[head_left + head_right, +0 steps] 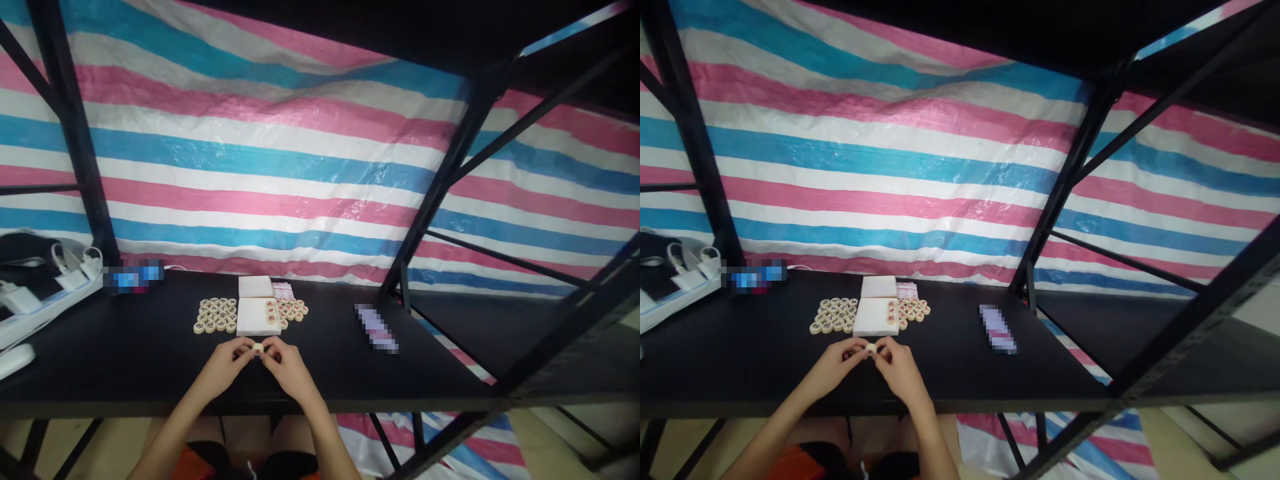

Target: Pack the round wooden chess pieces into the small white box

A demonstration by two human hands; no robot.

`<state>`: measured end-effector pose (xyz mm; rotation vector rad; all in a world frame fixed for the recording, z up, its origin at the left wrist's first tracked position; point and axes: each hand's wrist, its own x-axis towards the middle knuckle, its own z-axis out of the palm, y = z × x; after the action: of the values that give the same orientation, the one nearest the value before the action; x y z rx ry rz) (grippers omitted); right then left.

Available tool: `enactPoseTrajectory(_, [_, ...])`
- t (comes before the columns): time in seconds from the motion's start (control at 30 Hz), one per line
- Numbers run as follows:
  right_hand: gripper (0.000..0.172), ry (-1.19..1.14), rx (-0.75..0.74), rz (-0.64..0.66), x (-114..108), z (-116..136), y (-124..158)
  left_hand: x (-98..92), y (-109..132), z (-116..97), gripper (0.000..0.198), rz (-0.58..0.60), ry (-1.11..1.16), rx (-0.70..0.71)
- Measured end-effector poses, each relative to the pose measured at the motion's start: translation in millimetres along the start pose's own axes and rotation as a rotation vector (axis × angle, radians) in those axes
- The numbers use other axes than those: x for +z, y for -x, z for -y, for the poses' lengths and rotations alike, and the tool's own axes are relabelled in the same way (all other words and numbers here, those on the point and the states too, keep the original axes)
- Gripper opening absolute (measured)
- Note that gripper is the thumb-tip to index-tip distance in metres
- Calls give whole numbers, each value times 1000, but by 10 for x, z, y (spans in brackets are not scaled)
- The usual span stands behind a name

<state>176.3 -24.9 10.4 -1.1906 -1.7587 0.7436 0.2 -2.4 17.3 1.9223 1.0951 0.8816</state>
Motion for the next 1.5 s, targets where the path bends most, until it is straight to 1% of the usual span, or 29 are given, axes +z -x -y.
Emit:
enactPoseTrajectory(0.13, [11,-33,-1,-12,-7,-19,5,-9,-1,1,29,-6,15,-8])
enactPoseTrajectory(0.3, [10,-58,-34,-13,-13,-14,3,-21,-20,-12,30,14,125,5])
enactPoseTrajectory(0.43, [10,-32,-32,2,-18,7,12,-15,-42,12,26,-2,155,-1])
enactPoseTrajectory(0.53, [11,-43,-43,-10,-14,-9,11,1,-51,45,25,-36,133,6])
enactPoseTrajectory(0.6, [15,-59,-24,-28,-5,-41,2,16,-53,70,31,-56,97,-13])
enactPoseTrajectory(0.7, [24,-72,3,-37,8,-86,-15,32,-53,91,36,-51,30,-41])
enactPoseTrajectory(0.8, [19,-36,-29,-31,3,-89,-20,30,-45,69,34,-43,-29,-35])
enactPoseTrajectory(0.97, [14,-8,-82,-38,-21,-42,1,21,-29,-27,35,11,-28,-26])
enactPoseTrajectory(1.07, [9,-3,-119,-38,-23,-38,9,28,-26,-28,32,34,-23,-34])
enactPoseTrajectory(1.13, [10,5,-126,-45,-21,-43,9,35,-29,12,31,12,-17,-43])
enactPoseTrajectory(1.23, [18,12,-87,-56,-21,-37,11,44,-35,91,35,-55,10,-44])
enactPoseTrajectory(1.3, [20,5,-66,-31,-24,-15,18,44,-38,118,35,-80,32,-38])
enactPoseTrajectory(1.37, [19,-14,-68,9,-31,22,30,38,-34,110,31,-84,36,-33])
enactPoseTrajectory(1.5, [24,-8,-115,65,-50,98,47,18,-17,55,26,-83,16,-26])
